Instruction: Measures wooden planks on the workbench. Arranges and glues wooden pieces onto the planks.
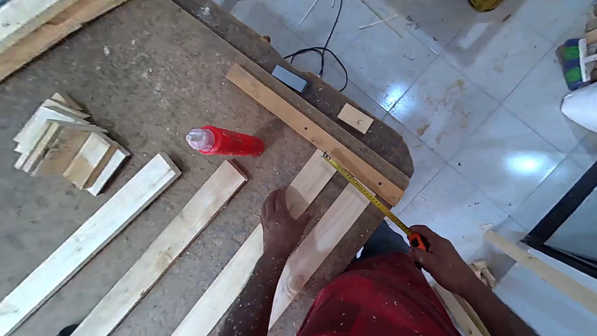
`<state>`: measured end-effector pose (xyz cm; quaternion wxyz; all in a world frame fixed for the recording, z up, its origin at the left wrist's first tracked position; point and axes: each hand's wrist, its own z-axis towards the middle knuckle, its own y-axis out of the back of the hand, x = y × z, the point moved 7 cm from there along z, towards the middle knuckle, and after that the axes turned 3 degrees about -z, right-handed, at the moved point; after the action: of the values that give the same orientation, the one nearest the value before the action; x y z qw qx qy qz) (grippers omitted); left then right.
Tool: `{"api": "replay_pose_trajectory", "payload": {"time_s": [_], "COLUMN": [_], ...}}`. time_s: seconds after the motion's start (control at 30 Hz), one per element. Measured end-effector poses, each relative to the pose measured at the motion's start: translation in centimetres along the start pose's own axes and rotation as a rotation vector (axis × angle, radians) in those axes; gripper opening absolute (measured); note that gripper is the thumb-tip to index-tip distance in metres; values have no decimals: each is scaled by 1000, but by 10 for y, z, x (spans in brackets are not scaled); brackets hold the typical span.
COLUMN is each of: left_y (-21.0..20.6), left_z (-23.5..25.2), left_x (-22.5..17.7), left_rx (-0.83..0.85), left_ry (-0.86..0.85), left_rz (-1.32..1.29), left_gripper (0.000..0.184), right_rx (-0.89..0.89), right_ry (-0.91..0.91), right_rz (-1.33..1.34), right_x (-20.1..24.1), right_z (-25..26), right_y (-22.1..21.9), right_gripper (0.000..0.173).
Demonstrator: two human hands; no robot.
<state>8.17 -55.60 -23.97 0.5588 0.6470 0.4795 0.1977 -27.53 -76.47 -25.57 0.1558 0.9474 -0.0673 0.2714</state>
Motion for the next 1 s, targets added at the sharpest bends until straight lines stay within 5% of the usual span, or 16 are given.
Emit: {"api": "replay_pose_trajectory", "payload": {"time_s": [0.17, 0.37, 1.0], "left_y": [-7, -15, -10], "left_z": [-19, -20, -10], "left_x": [33, 53, 62], "left_rx": [-74, -204, -185], "left_ry": [46, -77, -106], "left_rz": [150, 137, 123], "left_gripper": [116, 108, 107], "right_rx": [32, 36, 18], "right_ry": [-37, -66, -37], "right_rz": [-96, -127, -107], "right_x": [32, 37, 36], "right_z": [19, 24, 38], "right_y": [-6, -7, 6], "right_gripper": [57, 56, 49]}}
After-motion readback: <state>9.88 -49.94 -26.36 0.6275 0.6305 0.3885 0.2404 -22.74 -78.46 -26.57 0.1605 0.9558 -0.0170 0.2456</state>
